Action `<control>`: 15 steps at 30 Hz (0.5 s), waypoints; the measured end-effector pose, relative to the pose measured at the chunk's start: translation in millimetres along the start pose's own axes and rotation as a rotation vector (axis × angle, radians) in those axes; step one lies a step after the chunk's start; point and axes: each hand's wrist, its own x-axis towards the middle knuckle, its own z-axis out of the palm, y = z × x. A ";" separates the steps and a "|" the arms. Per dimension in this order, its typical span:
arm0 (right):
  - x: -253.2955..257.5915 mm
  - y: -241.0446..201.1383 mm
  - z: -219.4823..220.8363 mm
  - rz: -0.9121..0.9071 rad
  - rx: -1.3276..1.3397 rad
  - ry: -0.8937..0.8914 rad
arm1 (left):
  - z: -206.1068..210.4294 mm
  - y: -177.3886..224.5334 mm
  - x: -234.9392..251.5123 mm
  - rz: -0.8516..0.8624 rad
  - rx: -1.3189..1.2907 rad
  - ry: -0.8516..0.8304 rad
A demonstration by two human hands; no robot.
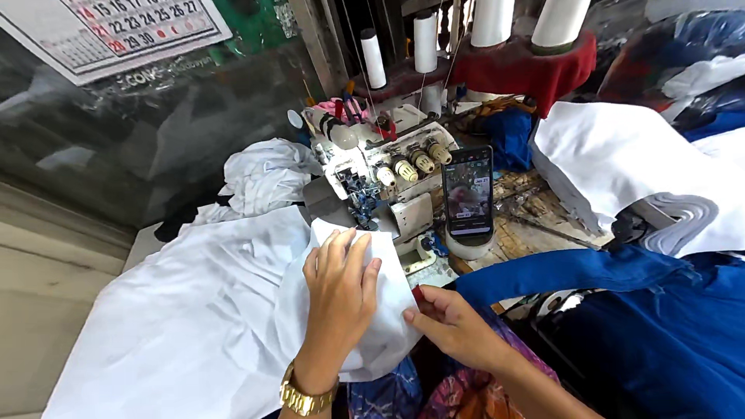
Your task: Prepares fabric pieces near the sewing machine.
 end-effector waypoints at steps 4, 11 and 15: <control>6.7 0.8 -0.6 0.006 -0.003 0.015 | 1.0 -9.4 3.0 -0.025 -0.018 0.019; 15.8 -0.2 1.8 0.008 -0.050 0.009 | -0.6 -17.2 6.9 -0.022 -0.047 0.029; 18.4 -0.6 2.3 0.010 -0.062 0.016 | -4.2 -20.6 7.9 -0.038 -0.064 0.018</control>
